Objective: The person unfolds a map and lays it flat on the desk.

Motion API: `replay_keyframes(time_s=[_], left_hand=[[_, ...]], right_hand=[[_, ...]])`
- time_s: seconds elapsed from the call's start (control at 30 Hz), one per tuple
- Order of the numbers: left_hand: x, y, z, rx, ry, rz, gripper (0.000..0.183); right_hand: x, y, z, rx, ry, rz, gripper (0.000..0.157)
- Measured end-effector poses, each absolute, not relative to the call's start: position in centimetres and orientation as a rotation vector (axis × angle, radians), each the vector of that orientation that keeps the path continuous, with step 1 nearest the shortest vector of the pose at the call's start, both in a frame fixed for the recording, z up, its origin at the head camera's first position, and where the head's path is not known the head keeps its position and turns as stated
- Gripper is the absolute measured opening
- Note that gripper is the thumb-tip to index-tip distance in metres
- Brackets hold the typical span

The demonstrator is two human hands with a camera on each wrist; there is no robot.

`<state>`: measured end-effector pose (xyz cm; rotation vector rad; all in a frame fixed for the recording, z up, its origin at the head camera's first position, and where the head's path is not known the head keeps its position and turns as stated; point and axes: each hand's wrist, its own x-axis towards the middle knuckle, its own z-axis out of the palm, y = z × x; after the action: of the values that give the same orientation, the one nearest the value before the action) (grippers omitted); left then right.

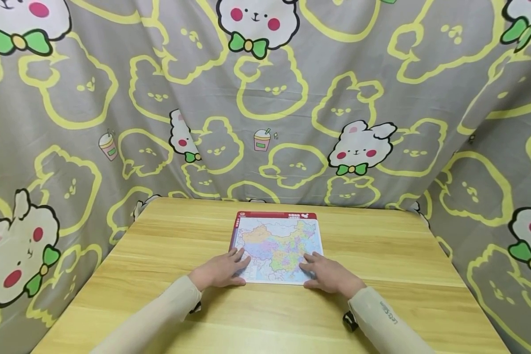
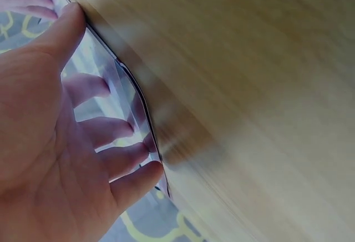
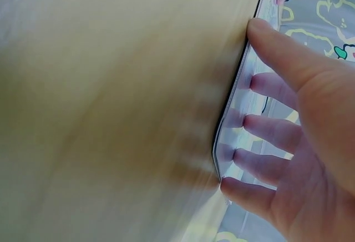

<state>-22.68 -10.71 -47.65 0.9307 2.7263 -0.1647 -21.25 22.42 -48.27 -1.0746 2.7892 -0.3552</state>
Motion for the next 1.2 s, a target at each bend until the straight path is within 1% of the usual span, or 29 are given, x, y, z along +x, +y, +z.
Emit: replay_keyframes(time_s=[0.63,0.97,1.2], left_hand=[[-21.4,-10.3,-47.8,0.989,2.716,-0.239,0.067],[-20.7,-10.0,-47.9,1.116,2.717,-0.312,0.067],[-20.4,-9.8,-48.0,1.101,2.712,-0.296,0.068]], right_hand=[[-21.6,22.8,-49.0,-1.077,2.852,-0.288,0.055],[-21.5,23.0,-48.7,-1.037,2.877,-0.288,0.054],[-21.8,23.4,-49.0,-1.015,2.880,-0.268,0.054]])
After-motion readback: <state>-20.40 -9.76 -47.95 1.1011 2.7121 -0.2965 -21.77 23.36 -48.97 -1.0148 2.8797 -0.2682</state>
